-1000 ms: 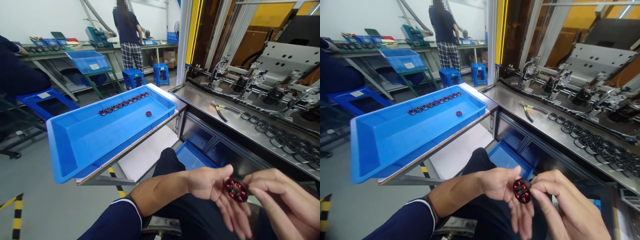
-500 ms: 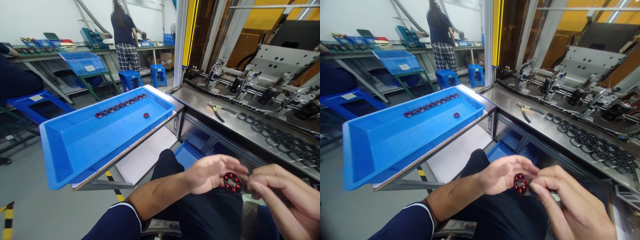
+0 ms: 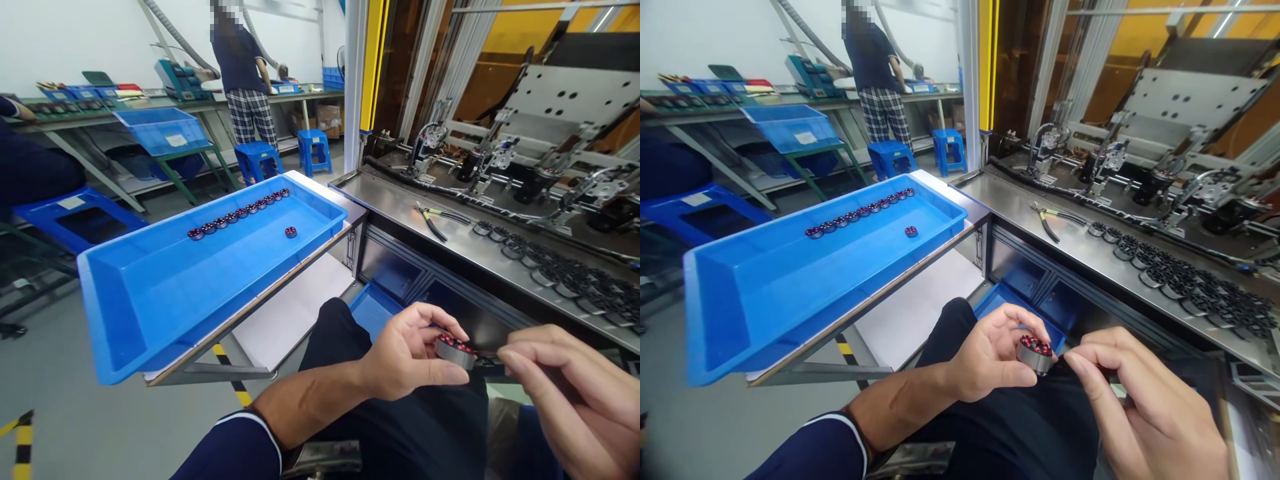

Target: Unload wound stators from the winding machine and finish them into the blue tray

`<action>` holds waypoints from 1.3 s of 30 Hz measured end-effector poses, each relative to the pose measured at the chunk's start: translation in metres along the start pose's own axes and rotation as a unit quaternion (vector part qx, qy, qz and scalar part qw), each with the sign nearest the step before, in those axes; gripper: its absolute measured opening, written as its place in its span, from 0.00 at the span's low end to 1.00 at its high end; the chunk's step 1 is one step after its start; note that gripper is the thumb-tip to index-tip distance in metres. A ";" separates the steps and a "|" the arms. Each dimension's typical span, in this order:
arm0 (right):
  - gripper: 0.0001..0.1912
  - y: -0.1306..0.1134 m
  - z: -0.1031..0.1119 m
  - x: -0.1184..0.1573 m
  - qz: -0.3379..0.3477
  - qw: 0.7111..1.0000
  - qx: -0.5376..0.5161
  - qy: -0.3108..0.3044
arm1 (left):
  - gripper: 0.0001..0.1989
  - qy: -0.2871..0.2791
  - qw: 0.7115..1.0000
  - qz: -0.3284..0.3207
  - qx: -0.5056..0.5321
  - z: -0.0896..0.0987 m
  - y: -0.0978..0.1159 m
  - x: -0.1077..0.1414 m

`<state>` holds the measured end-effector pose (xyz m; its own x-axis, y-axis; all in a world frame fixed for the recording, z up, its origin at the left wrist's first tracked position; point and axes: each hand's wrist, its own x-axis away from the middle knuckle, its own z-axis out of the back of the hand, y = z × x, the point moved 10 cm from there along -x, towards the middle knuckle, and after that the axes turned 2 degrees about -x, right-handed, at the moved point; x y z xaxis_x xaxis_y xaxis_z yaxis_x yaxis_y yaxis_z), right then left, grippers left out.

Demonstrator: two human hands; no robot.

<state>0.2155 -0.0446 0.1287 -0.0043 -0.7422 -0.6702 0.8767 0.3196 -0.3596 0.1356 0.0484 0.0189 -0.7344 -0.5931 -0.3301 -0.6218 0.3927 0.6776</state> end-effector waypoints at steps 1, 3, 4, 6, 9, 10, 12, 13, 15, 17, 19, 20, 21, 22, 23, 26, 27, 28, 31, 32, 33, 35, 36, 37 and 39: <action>0.05 0.001 -0.001 0.003 -0.005 1.000 -0.002 0.004 | 0.26 0.007 1.000 -0.018 -0.009 0.001 0.003 0.000; 0.04 0.003 -0.004 0.010 -0.021 1.000 -0.013 0.009 | 0.25 0.010 0.998 -0.049 -0.023 0.002 0.008 -0.001; 0.04 0.007 -0.004 0.014 -0.042 0.999 -0.024 0.026 | 0.24 0.013 0.998 -0.056 -0.029 0.004 0.009 -0.002; 0.07 0.016 -0.008 0.022 -0.094 0.993 -0.059 0.048 | 0.22 0.022 0.998 -0.052 -0.033 0.008 0.009 -0.004; 0.16 0.029 -0.033 0.030 -0.181 0.967 -0.178 0.025 | 0.21 0.028 0.999 -0.035 -0.022 0.013 0.008 -0.008; 0.19 0.032 -0.046 0.032 -0.210 0.949 -0.235 0.010 | 0.21 0.027 0.999 -0.033 -0.019 0.014 0.008 -0.009; 0.24 0.033 -0.071 0.035 -0.264 0.897 -0.354 -0.009 | 0.21 0.024 0.999 -0.035 -0.018 0.016 0.010 -0.009; 0.25 0.033 -0.083 0.038 -0.288 0.867 -0.406 -0.012 | 0.21 0.022 0.999 -0.038 -0.018 0.016 0.011 -0.010; 0.24 0.034 -0.104 0.045 -0.331 0.807 -0.489 -0.015 | 0.20 0.012 0.999 -0.049 -0.015 0.015 0.015 -0.010; 0.20 0.037 -0.120 0.055 -0.358 0.758 -0.545 -0.018 | 0.19 -0.005 0.998 -0.059 -0.012 0.012 0.018 -0.010; 0.18 0.041 -0.125 0.061 -0.348 0.728 -0.591 -0.006 | 0.19 -0.021 0.998 -0.063 -0.019 0.010 0.020 -0.009; 0.19 0.042 -0.126 0.062 -0.331 0.719 -0.611 -0.001 | 0.19 -0.029 0.997 -0.064 -0.030 0.008 0.020 -0.008; 0.22 0.041 -0.125 0.062 -0.311 0.712 -0.629 0.001 | 0.19 -0.038 0.996 -0.061 -0.045 0.007 0.019 -0.007; 0.25 0.040 -0.125 0.062 -0.290 0.708 -0.644 -0.001 | 0.20 -0.048 0.995 -0.054 -0.062 0.005 0.017 -0.006; 0.27 0.038 -0.125 0.062 -0.274 0.704 -0.655 -0.004 | 0.20 -0.061 0.994 -0.043 -0.077 0.003 0.014 -0.004; 0.20 0.032 -0.125 0.062 -0.247 0.694 -0.676 -0.003 | 0.20 -0.105 0.988 -0.014 -0.112 -0.006 0.006 -0.001; 0.17 0.031 -0.124 0.061 -0.242 0.694 -0.678 0.004 | 0.20 -0.114 0.985 -0.021 -0.126 -0.009 0.008 0.000; 0.15 0.031 -0.122 0.061 -0.238 0.698 -0.676 0.011 | 0.20 -0.120 0.981 -0.038 -0.144 -0.011 0.012 -0.001; 0.20 0.037 -0.109 0.060 -0.225 0.749 -0.622 0.034 | 0.18 -0.091 0.970 -0.105 -0.199 -0.008 0.034 -0.005; 0.21 0.041 -0.101 0.059 -0.216 0.784 -0.580 0.053 | 0.18 -0.061 0.967 -0.124 -0.213 -0.002 0.041 -0.006; 0.20 0.046 -0.089 0.059 -0.203 0.825 -0.522 0.081 | 0.17 -0.022 0.964 -0.138 -0.228 0.006 0.047 -0.007; 0.16 0.048 -0.060 0.061 -0.155 0.901 -0.375 0.151 | 0.15 0.051 0.950 -0.136 -0.276 0.020 0.052 -0.004; 0.16 0.044 -0.048 0.062 -0.122 0.927 -0.304 0.180 | 0.18 0.068 0.941 -0.120 -0.308 0.022 0.050 -0.002; 0.19 0.039 -0.039 0.063 -0.089 0.945 -0.245 0.198 | 0.23 0.067 0.934 -0.097 -0.338 0.020 0.045 0.000; 0.24 0.028 -0.034 0.067 -0.037 0.962 -0.173 0.210 | 0.34 0.032 0.923 -0.050 -0.381 0.008 0.030 0.004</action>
<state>0.2237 -0.0652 0.0520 -0.3183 -0.4897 -0.8117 0.6546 0.5058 -0.5618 0.1117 0.0639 0.0328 -0.6519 -0.6488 -0.3926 -0.2948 -0.2602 0.9194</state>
